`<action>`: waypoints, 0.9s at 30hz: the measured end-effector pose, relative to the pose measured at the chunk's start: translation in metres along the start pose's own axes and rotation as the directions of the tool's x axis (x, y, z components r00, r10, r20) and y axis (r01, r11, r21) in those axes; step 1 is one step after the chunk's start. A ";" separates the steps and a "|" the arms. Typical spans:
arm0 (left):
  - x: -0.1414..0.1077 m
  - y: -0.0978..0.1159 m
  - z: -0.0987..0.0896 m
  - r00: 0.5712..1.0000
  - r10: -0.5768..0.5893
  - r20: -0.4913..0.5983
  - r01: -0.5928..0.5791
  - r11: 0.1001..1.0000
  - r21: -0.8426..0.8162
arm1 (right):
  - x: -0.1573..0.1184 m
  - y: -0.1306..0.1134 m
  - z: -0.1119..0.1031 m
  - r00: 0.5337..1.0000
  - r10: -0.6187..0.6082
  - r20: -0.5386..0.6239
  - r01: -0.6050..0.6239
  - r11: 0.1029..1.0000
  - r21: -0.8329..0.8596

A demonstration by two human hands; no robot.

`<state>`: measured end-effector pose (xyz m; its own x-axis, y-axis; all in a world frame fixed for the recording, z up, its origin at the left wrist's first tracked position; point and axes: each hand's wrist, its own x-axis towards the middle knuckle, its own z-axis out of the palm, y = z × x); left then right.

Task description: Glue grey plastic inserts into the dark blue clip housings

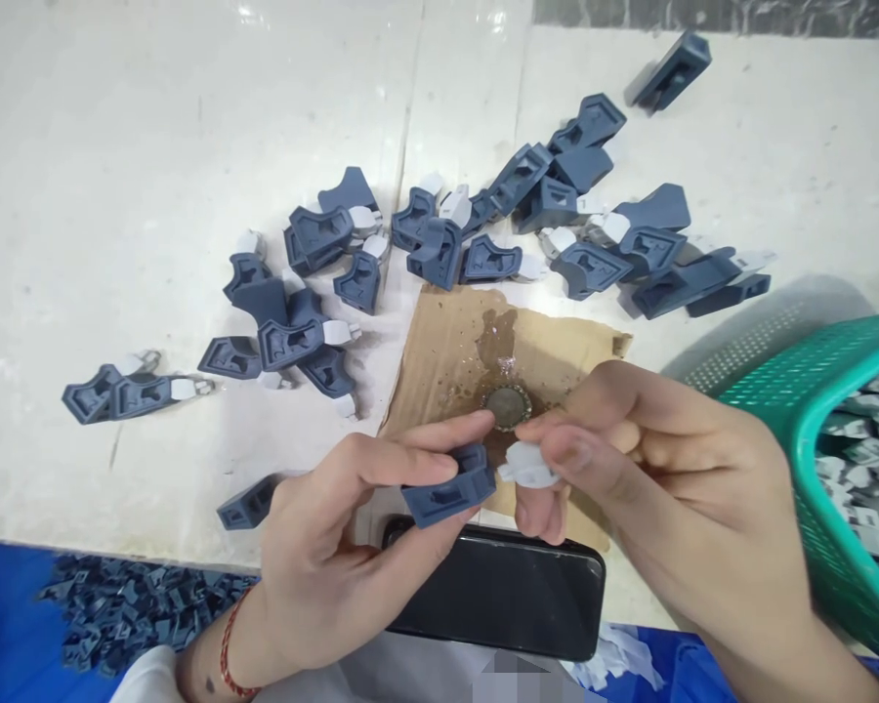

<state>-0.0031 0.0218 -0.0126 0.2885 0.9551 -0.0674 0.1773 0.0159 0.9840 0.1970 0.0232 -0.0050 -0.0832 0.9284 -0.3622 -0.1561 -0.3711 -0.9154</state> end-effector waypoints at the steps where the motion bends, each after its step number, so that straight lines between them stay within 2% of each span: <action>1: 0.000 0.000 0.000 1.000 0.000 0.005 0.000 1.000 0.010 | 0.000 -0.001 0.001 1.000 0.002 -0.004 -0.002 1.000 -0.015; 13: -0.003 -0.003 -0.005 0.993 0.048 0.104 -0.060 0.992 0.115 | 0.000 -0.002 0.007 0.999 -0.052 -0.006 0.051 0.987 -0.151; 19: -0.002 -0.003 -0.004 0.994 0.059 0.087 -0.073 0.982 0.171 | -0.003 -0.001 0.011 0.994 -0.107 -0.017 0.101 0.972 -0.210; 24: -0.005 -0.001 -0.001 0.997 0.025 0.071 -0.034 0.991 0.132 | -0.002 0.002 0.013 0.990 -0.139 -0.022 0.131 0.967 -0.217; 27: -0.005 -0.001 0.001 0.997 0.058 0.051 -0.065 0.987 0.148 | -0.002 0.002 0.013 0.986 -0.165 -0.033 0.154 0.962 -0.227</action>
<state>-0.0039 0.0171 -0.0135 0.3463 0.9379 -0.0187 0.2954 -0.0901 0.9511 0.1837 0.0207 -0.0040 -0.0242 0.9770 -0.2116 0.0603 -0.2099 -0.9759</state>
